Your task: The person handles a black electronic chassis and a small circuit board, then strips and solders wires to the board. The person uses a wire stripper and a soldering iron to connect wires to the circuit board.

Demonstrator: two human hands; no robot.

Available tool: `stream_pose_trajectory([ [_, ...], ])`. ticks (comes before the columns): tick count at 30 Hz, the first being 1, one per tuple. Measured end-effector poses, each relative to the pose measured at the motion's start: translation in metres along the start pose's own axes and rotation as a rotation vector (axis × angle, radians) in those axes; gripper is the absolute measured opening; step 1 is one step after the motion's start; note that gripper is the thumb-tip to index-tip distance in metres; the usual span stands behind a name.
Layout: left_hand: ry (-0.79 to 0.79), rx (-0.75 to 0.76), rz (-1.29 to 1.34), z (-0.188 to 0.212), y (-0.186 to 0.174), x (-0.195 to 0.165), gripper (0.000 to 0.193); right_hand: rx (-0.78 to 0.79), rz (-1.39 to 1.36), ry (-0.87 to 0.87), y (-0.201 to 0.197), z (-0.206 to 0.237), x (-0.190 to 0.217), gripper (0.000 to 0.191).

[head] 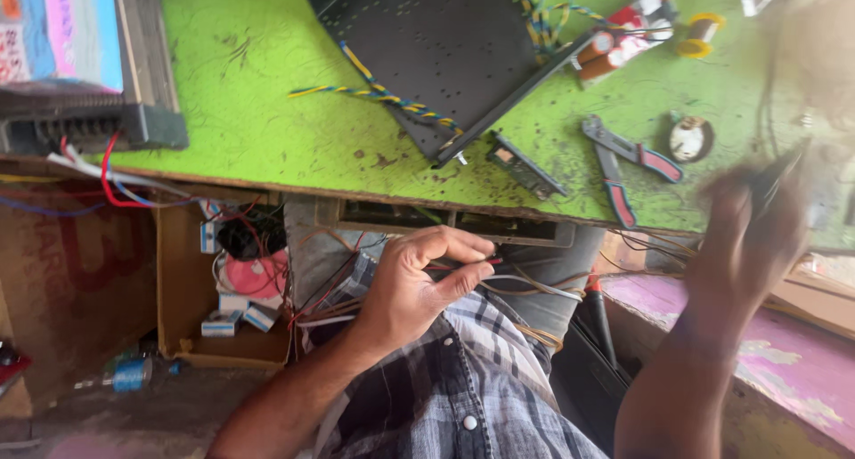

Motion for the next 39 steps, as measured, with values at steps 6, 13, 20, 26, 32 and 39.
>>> stream_pose_trajectory([
  [6, 0.427, -0.224, -0.697, -0.027, 0.009, -0.042, 0.02, 0.0, 0.623, -0.076, -0.017, -0.094, -0.08, 0.038],
  [13, 0.52, -0.227, -0.778, -0.044, 0.007, -0.02, 0.019, 0.072, 0.531, -0.084, -0.006, -0.129, -0.073, 0.042],
  [20, 0.454, -0.249, -0.75, -0.045, 0.001, -0.014, 0.017, 0.231, 0.691, -0.357, 0.043, -0.156, -0.017, 0.037],
  [26, 0.442, -0.235, -0.697, -0.043, -0.002, -0.016, 0.016, 0.117, 0.368, -0.266, 0.004, -0.081, 0.041, 0.026],
  [32, 0.444, -0.217, -0.718, -0.045, -0.001, -0.015, 0.017, 0.219, 0.442, -0.157, 0.08, 0.005, 0.031, 0.042],
  [39, 0.452, -0.229, -0.731, -0.043, 0.001, -0.014, 0.019, 0.147, 0.437, -0.186, 0.088, 0.038, 0.03, 0.045],
])
Point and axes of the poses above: each hand's wrist, its own z-axis away from the middle knuckle, its own y-axis out of the palm, x = y × z, the point moved 9 cm from there along -z, towards the middle knuckle, and after that the axes turned 13 degrees about x, right-handed, at the moved point
